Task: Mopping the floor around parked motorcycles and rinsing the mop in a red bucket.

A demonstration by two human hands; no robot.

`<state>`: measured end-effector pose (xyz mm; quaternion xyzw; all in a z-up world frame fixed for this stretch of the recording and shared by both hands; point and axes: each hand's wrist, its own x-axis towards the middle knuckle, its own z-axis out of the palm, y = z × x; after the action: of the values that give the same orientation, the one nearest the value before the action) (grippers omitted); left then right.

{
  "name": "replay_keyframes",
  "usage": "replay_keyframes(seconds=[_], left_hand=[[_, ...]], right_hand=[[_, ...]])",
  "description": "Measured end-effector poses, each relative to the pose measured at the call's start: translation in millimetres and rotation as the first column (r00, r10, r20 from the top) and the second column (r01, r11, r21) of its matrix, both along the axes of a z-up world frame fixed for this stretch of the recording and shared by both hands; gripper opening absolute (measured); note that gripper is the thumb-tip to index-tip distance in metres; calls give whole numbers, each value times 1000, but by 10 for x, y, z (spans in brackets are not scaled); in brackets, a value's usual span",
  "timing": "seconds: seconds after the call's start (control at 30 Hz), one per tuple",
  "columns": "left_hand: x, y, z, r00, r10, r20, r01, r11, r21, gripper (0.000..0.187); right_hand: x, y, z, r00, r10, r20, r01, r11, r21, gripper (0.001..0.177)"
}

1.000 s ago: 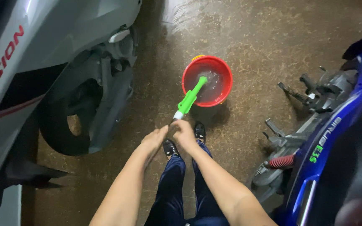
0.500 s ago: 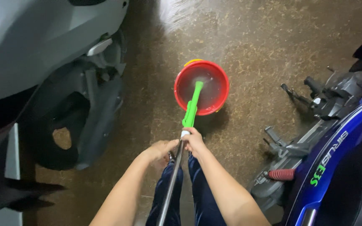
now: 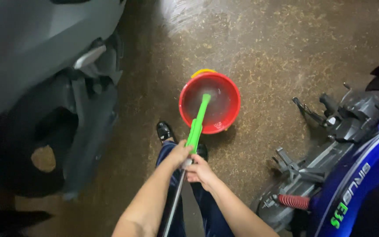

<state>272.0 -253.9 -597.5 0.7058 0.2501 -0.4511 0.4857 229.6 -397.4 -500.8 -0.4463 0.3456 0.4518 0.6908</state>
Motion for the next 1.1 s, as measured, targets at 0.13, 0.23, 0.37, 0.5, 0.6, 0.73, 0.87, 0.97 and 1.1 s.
replay_keyframes(seconds=[0.13, 0.23, 0.37, 0.5, 0.6, 0.73, 0.87, 0.97, 1.1], left_hand=[[129, 257, 161, 994, -89, -58, 95, 991, 98, 81], [75, 558, 6, 917, -382, -109, 398, 878, 265, 63], [262, 900, 298, 855, -470, -218, 509, 841, 184, 50], [676, 1011, 591, 812, -424, -400, 474, 880, 28, 54], [506, 1046, 24, 829, -475, -296, 514, 855, 65, 61], [459, 934, -471, 918, -272, -288, 283, 959, -5, 72], [228, 897, -1049, 852, -456, -256, 490, 868, 86, 63], [96, 885, -1488, 866, -420, -272, 436, 900, 0, 71], [431, 621, -1535, 953, -181, -244, 153, 980, -130, 76]], right_hand=[[179, -11, -160, 995, 80, -61, -80, 997, -12, 45], [439, -55, -413, 993, 121, -17, -122, 990, -77, 41], [910, -169, -1049, 993, 61, 101, -29, 956, -291, 36], [1436, -177, -1798, 985, -3, 170, 74, 907, -415, 43], [1901, -164, -2102, 983, -8, 183, 108, 831, -545, 52], [2195, -401, -2875, 879, 420, 226, 11, 457, -889, 76], [2531, -590, -2981, 853, 453, 258, 104, 336, -936, 96], [2681, -658, -2925, 854, 426, 299, 151, 346, -926, 95], [2665, -707, -2943, 849, 365, 382, 220, 413, -884, 90]])
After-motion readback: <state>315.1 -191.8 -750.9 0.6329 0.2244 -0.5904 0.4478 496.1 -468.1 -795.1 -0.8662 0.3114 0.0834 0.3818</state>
